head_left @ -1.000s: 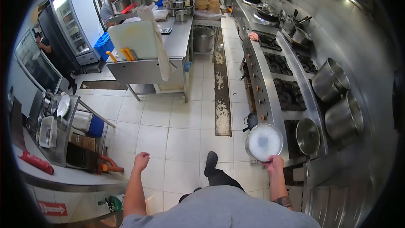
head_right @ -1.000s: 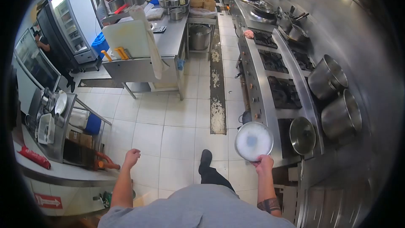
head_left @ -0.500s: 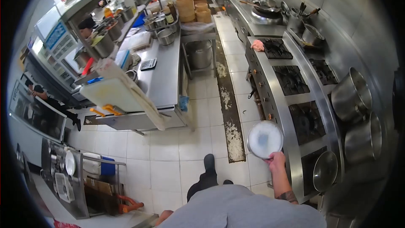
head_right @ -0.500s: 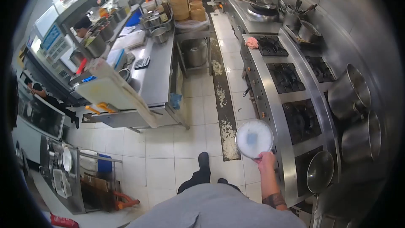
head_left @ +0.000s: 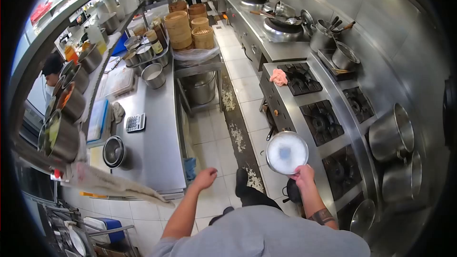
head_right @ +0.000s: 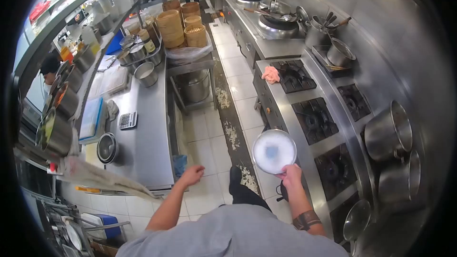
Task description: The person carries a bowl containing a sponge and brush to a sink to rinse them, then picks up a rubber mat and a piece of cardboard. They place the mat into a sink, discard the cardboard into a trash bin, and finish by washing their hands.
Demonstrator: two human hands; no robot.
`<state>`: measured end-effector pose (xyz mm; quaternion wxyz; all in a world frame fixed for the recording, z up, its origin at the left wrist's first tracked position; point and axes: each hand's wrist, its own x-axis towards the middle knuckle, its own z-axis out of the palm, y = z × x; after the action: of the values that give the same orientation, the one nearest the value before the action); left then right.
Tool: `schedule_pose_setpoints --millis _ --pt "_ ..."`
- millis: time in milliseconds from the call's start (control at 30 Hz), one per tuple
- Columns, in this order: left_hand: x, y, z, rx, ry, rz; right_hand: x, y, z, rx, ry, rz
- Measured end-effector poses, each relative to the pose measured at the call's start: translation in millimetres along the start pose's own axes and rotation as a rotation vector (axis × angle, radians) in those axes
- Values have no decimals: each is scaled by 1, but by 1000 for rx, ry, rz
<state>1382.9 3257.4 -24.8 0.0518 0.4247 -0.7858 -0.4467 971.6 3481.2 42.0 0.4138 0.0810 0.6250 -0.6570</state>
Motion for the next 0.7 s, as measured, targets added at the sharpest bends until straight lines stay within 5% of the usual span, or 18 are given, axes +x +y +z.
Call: schedule_pose_setpoints --millis 133,300,500,700 --pt "66 4 -45 57 43 -101 64 -35 74 -8 -60 22" --pt "58 -10 -69 23 45 -279 155 -73 164 -30 -130 67" --pt "96 -70 -80 -405 114 -613 262 -112 267 -114 -173 43" --pt "309 -55 -161 31 64 -248 335 -185 362 -91 -128 78"
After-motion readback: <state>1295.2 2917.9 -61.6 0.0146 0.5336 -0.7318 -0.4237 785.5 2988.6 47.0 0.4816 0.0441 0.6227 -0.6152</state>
